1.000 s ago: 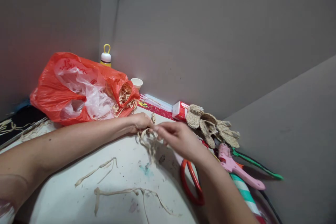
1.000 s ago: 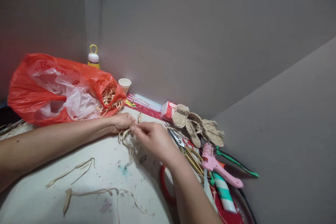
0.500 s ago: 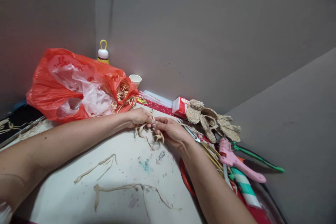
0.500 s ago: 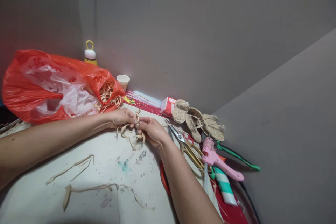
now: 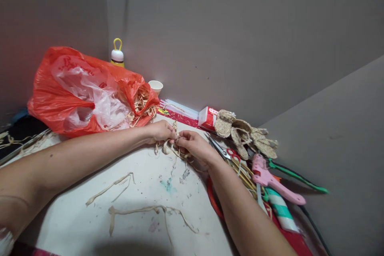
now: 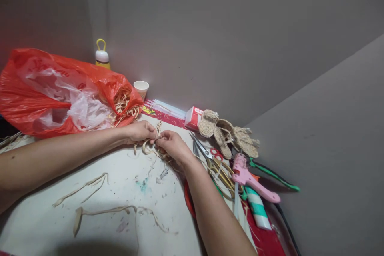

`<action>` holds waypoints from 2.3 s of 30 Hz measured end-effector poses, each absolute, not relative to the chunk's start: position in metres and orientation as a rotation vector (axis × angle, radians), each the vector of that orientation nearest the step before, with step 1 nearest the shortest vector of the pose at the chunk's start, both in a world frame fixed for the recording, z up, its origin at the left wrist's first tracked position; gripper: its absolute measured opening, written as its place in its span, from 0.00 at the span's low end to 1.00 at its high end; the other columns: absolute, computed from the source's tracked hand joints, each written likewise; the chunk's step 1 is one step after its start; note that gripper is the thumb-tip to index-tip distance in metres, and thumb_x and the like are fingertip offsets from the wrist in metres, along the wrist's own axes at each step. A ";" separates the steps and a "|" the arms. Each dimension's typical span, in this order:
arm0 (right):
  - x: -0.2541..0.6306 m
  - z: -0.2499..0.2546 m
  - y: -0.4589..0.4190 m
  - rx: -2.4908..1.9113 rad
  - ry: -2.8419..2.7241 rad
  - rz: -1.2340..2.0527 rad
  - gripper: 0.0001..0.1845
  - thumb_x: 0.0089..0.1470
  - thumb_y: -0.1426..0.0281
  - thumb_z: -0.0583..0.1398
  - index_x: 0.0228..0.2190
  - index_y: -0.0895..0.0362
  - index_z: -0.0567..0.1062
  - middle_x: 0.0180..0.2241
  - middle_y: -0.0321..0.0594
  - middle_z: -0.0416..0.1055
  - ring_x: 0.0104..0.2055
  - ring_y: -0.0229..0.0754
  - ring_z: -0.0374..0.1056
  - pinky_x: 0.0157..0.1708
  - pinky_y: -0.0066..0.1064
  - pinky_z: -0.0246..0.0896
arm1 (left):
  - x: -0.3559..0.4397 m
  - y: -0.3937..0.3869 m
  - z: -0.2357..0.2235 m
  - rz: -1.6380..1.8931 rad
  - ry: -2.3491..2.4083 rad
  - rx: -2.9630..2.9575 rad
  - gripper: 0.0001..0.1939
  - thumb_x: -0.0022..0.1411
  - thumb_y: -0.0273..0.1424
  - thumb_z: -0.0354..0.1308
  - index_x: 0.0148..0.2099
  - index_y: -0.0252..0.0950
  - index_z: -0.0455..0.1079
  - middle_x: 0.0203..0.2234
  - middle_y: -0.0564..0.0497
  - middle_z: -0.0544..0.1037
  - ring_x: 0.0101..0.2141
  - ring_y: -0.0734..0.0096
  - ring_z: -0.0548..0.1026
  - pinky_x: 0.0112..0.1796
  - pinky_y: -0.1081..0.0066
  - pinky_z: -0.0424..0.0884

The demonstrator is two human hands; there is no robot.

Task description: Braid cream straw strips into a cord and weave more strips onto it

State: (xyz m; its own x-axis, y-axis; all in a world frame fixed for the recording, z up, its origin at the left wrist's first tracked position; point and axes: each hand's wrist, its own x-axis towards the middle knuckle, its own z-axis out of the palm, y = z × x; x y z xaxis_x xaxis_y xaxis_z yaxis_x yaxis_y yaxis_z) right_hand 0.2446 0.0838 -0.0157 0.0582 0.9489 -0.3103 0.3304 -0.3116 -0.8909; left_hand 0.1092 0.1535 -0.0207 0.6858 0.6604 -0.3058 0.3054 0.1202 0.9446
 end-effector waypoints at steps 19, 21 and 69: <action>0.253 -0.004 0.080 -1.772 -1.432 1.203 0.11 0.44 0.70 0.60 0.33 0.56 0.66 0.21 0.31 0.67 0.20 0.33 0.60 0.18 0.23 0.53 | 0.110 0.151 -0.015 0.275 0.920 1.386 0.09 0.52 0.20 0.52 0.21 0.30 0.67 0.10 0.58 0.64 0.11 0.84 0.55 0.14 0.77 0.47; 0.254 0.002 0.079 -1.748 -1.391 1.269 0.11 0.43 0.71 0.61 0.32 0.57 0.67 0.25 0.36 0.70 0.23 0.35 0.64 0.20 0.23 0.57 | 0.109 0.152 -0.016 0.267 0.898 1.380 0.10 0.52 0.20 0.52 0.20 0.31 0.66 0.10 0.58 0.65 0.11 0.84 0.56 0.14 0.78 0.48; 0.248 -0.019 0.088 -1.669 -1.089 1.483 0.09 0.42 0.73 0.54 0.14 0.58 0.65 0.09 0.24 0.44 0.12 0.27 0.35 0.12 0.24 0.28 | 0.100 0.158 -0.005 0.116 0.898 2.027 0.09 0.49 0.25 0.54 0.32 0.35 0.75 0.12 0.58 0.64 0.13 0.80 0.58 0.18 0.77 0.53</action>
State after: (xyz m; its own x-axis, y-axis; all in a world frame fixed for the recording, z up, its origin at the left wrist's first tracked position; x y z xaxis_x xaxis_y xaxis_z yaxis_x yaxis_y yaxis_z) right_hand 0.2475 0.0878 -0.0191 0.0167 0.8925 -0.4506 0.1630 -0.4471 -0.8795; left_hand 0.0999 0.1581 -0.0047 0.7330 0.6344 -0.2453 0.5510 -0.3424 0.7610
